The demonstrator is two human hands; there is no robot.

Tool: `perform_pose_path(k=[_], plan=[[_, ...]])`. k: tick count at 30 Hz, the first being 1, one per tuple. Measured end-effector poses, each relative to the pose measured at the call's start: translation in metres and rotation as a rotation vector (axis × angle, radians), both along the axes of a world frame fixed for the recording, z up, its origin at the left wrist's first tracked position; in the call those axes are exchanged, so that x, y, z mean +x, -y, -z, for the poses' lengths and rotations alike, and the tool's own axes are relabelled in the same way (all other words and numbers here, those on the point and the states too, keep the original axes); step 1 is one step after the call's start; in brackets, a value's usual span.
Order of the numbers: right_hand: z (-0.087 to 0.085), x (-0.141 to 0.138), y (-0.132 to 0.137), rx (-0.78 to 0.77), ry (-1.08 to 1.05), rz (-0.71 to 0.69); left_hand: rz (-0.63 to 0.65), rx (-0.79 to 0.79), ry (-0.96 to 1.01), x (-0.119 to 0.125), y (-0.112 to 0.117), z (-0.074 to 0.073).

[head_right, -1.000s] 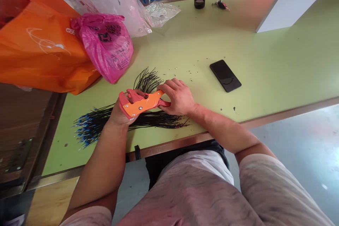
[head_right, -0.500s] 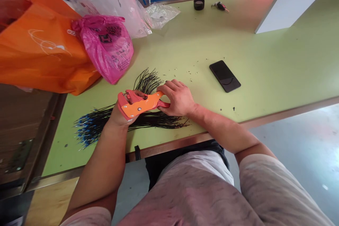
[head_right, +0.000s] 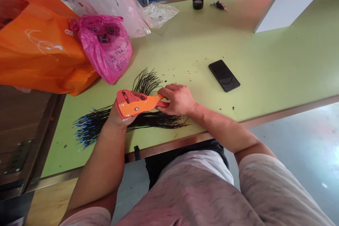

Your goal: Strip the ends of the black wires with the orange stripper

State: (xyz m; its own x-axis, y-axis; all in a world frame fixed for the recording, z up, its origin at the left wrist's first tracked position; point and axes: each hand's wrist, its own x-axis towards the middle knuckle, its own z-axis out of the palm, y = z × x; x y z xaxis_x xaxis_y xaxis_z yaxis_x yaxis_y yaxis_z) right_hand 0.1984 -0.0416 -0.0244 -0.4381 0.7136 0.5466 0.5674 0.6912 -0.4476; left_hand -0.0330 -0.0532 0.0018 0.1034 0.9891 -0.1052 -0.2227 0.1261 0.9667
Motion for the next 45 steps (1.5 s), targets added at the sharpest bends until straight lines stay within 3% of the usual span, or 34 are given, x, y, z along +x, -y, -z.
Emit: perform_pose_path(k=[7, 14, 19, 26, 32, 37, 43, 45], plan=[[-0.001, -0.001, 0.0, -0.158, -0.114, -0.034, -0.011, 0.097, 0.041, 0.003, 0.0, -0.004], [-0.009, -0.003, -0.005, -0.774, -0.66, -0.196, 0.069, 0.055, 0.071, 0.003, -0.002, -0.005], [-0.019, 0.008, -0.016, -0.994, -0.874, -0.227, 0.091, 0.012, 0.107, 0.003, -0.001, -0.013], [-0.035, 0.019, -0.013, -1.022, -0.927, -0.263, 0.088, 0.005, 0.13, 0.006, -0.001, -0.014], [-0.039, 0.015, -0.011, -0.961, -0.756, -0.132, 0.091, 0.099, -0.018, 0.006, -0.002, -0.004], [-0.037, 0.015, -0.015, -1.003, -0.797, -0.023, 0.097, 0.096, -0.116, 0.005, -0.002, 0.002], [-0.037, 0.015, -0.016, -0.923, -0.799, -0.035, -0.135, 0.418, -0.312, 0.007, -0.007, 0.012], [-0.037, 0.015, -0.015, -0.924, -0.795, -0.032, -0.205, 0.455, -0.354, 0.005, -0.008, 0.013]])
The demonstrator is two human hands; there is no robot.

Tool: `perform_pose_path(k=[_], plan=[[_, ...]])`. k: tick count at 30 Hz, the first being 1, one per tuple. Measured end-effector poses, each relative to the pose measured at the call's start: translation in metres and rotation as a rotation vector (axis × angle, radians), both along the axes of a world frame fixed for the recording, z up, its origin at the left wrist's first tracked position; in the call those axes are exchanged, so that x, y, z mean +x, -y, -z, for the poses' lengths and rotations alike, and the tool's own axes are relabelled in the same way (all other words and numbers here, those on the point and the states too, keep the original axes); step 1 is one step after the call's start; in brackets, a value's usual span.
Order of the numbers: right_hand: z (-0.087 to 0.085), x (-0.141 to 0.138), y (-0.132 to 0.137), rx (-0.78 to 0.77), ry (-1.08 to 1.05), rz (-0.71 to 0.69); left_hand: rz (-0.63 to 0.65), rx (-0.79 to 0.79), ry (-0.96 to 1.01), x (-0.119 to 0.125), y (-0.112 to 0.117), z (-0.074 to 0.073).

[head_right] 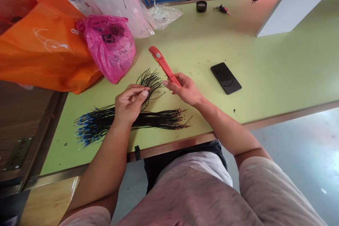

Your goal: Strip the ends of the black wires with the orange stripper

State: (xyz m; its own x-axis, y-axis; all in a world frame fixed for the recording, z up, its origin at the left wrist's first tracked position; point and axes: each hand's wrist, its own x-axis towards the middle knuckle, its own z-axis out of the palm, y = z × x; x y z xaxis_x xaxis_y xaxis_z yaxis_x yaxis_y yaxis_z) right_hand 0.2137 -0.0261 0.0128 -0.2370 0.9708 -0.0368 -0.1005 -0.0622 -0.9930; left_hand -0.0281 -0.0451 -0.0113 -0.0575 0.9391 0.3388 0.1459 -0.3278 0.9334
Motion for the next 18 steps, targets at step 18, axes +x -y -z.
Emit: perform_pose_path(k=[18], plan=[[0.003, 0.009, -0.004, -0.035, -0.044, -0.116, 0.162, -0.055, -0.531, -0.007, 0.0, 0.011]])
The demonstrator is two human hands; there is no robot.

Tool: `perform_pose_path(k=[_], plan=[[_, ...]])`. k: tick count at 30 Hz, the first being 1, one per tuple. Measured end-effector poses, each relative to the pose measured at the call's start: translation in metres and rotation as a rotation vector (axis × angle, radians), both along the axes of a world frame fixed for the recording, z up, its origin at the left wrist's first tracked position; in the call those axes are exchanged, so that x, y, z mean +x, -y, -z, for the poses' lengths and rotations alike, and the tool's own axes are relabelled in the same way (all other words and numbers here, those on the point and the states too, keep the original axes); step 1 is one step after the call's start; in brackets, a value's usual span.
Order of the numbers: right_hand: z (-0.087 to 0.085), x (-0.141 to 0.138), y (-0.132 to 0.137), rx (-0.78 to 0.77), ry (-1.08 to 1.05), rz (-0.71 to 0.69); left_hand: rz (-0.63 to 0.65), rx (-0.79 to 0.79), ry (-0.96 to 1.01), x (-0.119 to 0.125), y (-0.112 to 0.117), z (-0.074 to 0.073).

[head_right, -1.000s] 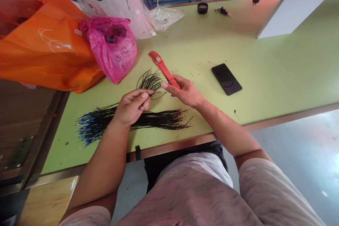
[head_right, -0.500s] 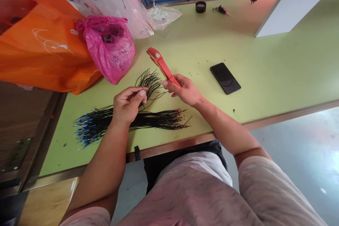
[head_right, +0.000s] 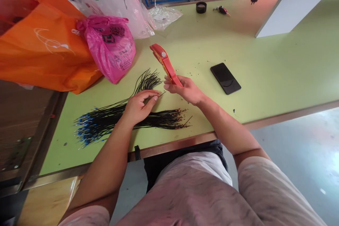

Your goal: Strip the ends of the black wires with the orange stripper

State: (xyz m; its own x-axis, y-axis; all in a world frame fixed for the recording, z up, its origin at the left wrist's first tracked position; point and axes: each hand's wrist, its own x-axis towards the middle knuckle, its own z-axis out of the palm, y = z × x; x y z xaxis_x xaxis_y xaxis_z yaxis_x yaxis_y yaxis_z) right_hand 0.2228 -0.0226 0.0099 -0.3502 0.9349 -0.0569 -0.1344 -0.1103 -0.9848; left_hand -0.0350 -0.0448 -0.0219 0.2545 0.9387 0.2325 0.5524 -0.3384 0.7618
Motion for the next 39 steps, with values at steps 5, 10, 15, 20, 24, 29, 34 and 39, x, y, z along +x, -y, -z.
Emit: perform_pose_path(k=[5, 10, 15, 20, 24, 29, 34, 39], plan=[[-0.003, 0.0, 0.001, 0.017, 0.053, 0.015, 0.034, -0.165, 0.14, 0.001, 0.005, -0.005], [-0.007, 0.0, -0.001, -0.052, 0.044, 0.073, 0.052, -0.09, -0.129, -0.002, 0.003, -0.006], [-0.008, 0.006, -0.003, -0.007, 0.038, 0.095, -0.031, -0.001, -0.181, -0.01, -0.006, 0.005], [-0.01, 0.017, -0.004, 0.066, 0.104, 0.029, -0.057, 0.049, -0.133, -0.01, -0.009, 0.009], [-0.014, 0.016, -0.003, 0.073, 0.146, -0.054, -0.082, 0.07, -0.054, -0.005, -0.004, 0.0], [-0.016, 0.007, 0.001, -0.038, 0.119, -0.016, -0.123, -0.084, 0.069, -0.003, 0.0, -0.003], [-0.013, 0.006, -0.001, -0.027, 0.169, 0.008, -0.125, -0.167, 0.233, -0.002, -0.001, -0.003], [-0.006, 0.005, 0.001, 0.108, 0.284, 0.016, -0.152, -0.3, 0.441, 0.002, 0.0, -0.006]])
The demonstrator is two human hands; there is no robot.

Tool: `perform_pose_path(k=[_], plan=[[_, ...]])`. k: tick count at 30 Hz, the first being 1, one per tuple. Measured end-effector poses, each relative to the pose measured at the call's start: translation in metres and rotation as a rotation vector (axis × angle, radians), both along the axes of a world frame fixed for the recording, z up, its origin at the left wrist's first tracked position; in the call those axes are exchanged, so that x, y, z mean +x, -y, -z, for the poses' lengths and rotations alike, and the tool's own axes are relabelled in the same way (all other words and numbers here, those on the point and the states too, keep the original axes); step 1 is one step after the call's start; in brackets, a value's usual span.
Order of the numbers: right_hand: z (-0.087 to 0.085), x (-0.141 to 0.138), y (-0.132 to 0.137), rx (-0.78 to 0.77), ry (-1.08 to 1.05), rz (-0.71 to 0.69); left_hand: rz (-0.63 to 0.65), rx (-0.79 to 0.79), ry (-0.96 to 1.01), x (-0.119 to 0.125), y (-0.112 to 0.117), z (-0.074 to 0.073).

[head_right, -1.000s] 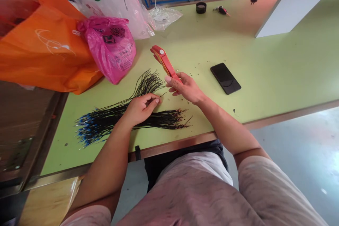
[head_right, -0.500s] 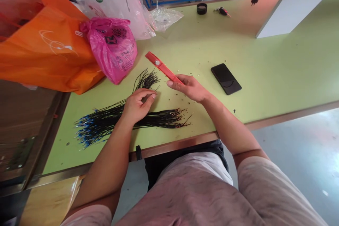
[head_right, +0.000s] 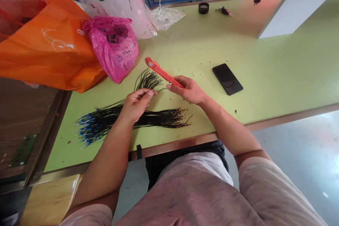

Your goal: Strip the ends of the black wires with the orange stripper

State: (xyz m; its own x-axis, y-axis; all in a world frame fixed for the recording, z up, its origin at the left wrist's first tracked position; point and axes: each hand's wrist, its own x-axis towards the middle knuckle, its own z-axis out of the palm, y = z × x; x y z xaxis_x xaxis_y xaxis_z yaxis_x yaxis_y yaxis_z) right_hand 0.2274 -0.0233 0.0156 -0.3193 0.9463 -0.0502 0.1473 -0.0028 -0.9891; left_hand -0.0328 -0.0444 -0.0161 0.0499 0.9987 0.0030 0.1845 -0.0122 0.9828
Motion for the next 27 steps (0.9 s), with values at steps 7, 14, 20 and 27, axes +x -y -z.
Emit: perform_pose_path(k=[7, 14, 20, 27], plan=[[0.02, -0.012, 0.006, 0.413, 0.294, 0.066, -0.06, -0.031, 0.21, 0.008, -0.001, -0.007], [0.027, -0.017, 0.01, 0.556, 0.36, 0.031, -0.109, -0.086, 0.328, 0.009, -0.003, -0.01], [0.023, -0.017, 0.01, 0.602, 0.349, 0.04, -0.151, -0.071, 0.333, 0.008, -0.004, -0.007], [0.031, -0.019, 0.009, 0.711, 0.358, 0.03, -0.144, -0.052, 0.36, 0.009, -0.003, -0.008]])
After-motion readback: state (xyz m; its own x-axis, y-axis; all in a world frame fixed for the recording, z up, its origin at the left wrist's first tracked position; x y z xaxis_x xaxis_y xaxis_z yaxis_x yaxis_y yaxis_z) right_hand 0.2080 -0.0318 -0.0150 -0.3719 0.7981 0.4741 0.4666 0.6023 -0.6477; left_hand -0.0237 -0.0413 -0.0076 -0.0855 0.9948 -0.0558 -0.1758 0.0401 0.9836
